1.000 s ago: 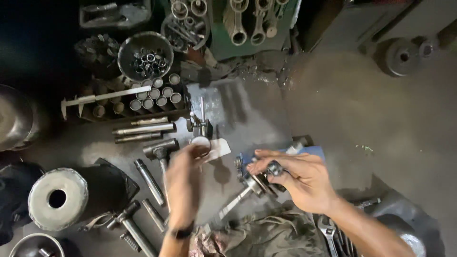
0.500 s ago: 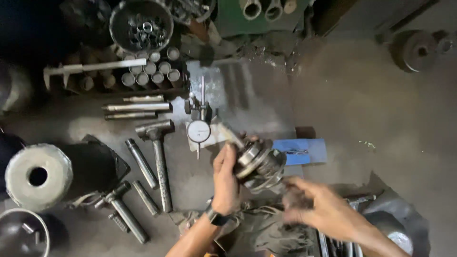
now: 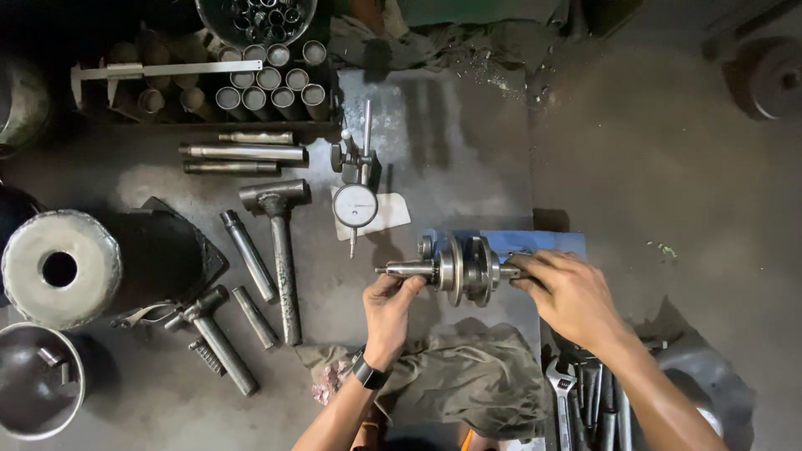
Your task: The person assembles a mechanical component by hand, fitting cylindrical parts and rings onto a shaft. They rotate and align the parts, then use a hammer to tap a piece into place before continuing to assemble the remaining components.
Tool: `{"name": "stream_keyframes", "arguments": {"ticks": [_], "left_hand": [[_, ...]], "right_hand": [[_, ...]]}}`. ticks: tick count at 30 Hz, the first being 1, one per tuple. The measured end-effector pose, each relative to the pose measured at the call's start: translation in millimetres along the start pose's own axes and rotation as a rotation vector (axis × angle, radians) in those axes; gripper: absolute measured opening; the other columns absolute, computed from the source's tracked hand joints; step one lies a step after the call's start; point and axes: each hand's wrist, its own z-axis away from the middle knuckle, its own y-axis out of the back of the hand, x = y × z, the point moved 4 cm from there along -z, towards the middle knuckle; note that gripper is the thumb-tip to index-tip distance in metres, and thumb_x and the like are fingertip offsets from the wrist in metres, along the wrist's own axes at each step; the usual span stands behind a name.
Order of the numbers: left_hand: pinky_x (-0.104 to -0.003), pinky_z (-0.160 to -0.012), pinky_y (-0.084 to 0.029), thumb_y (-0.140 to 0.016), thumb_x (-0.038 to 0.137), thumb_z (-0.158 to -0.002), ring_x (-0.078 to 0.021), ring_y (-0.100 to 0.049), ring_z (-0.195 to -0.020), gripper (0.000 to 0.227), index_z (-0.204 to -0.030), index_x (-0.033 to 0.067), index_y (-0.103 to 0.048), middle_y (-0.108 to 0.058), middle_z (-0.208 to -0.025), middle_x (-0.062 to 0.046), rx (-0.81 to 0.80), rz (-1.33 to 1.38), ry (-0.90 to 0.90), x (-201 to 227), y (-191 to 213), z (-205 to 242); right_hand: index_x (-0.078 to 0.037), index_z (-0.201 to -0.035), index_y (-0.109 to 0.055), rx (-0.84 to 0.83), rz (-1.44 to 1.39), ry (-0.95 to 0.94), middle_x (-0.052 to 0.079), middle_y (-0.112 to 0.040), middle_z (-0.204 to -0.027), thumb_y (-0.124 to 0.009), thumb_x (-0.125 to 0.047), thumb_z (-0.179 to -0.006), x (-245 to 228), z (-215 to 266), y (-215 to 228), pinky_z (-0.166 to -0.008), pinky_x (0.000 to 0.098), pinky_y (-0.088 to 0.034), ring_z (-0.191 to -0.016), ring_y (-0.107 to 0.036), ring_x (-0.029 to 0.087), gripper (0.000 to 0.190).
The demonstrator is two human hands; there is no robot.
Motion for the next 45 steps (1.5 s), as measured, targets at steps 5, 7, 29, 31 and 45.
{"name": "stream_keyframes", "arguments": {"ticks": [5, 7, 29, 31, 45], "left_hand": [[-0.024, -0.082, -0.051, -0.074, 0.006, -0.092, -0.0073, -0.063, -0.091, 0.019, -0.109, -0.0019, -0.076, -0.072, -0.101, 0.001, 0.014, 0.012, -0.01, 8.5, -5.1, -1.8], [-0.024, -0.082, -0.051, -0.074, 0.006, -0.091, -0.0073, -0.063, -0.091, 0.02, -0.109, -0.0016, -0.076, -0.072, -0.102, 0.001, 0.03, 0.018, 0.001, 3.7, -3.4, -2.7], [-0.039, -0.118, -0.041, -0.076, 0.011, -0.091, -0.0217, -0.049, -0.139, 0.087, -0.162, -0.0002, -0.025, -0.047, -0.153, -0.013, -0.212, 0.163, -0.047, -10.5, -30.3, -1.6], [-0.04, -0.117, -0.041, -0.076, 0.01, -0.091, -0.022, -0.049, -0.136, 0.088, -0.162, 0.0002, -0.024, -0.047, -0.151, -0.013, -0.22, 0.218, -0.003, -13.7, -33.4, -1.9], [-0.038, -0.126, -0.029, -0.078, 0.013, -0.09, -0.0225, -0.039, -0.15, 0.087, -0.159, -0.0056, -0.028, -0.041, -0.161, -0.012, -0.218, 0.143, -0.09, -10.8, -32.5, -5.1]], "right_hand": [[-0.012, -0.117, -0.075, 0.031, -0.021, 0.002, 0.012, -0.073, -0.113, -0.072, -0.025, -0.084, -1.2, -7.6, -1.4, -0.089, 0.0451, -0.054, -0.105, -0.067, 0.035, 0.035], [-0.012, -0.117, -0.074, -0.012, -0.042, -0.029, 0.011, -0.074, -0.111, -0.072, -0.026, -0.085, -0.7, -10.5, -3.5, -0.088, 0.0443, -0.055, -0.102, -0.068, 0.034, 0.035], [0.006, -0.089, -0.072, -0.024, -1.061, -0.7, 0.014, -0.069, -0.077, -0.063, -0.029, -0.103, 148.4, 31.6, -79.6, -0.066, 0.0403, -0.051, -0.069, -0.063, 0.024, 0.038], [0.004, -0.087, -0.069, -0.013, -1.111, -0.722, 0.013, -0.067, -0.076, -0.064, -0.027, -0.1, 143.5, 29.4, -78.2, -0.064, 0.0402, -0.05, -0.069, -0.062, 0.023, 0.035], [0.008, -0.103, -0.074, -0.047, -1.129, -0.659, 0.016, -0.073, -0.09, -0.073, -0.015, -0.09, 162.1, 34.1, -88.7, -0.082, 0.0422, -0.057, -0.081, -0.07, 0.025, 0.026]]}}
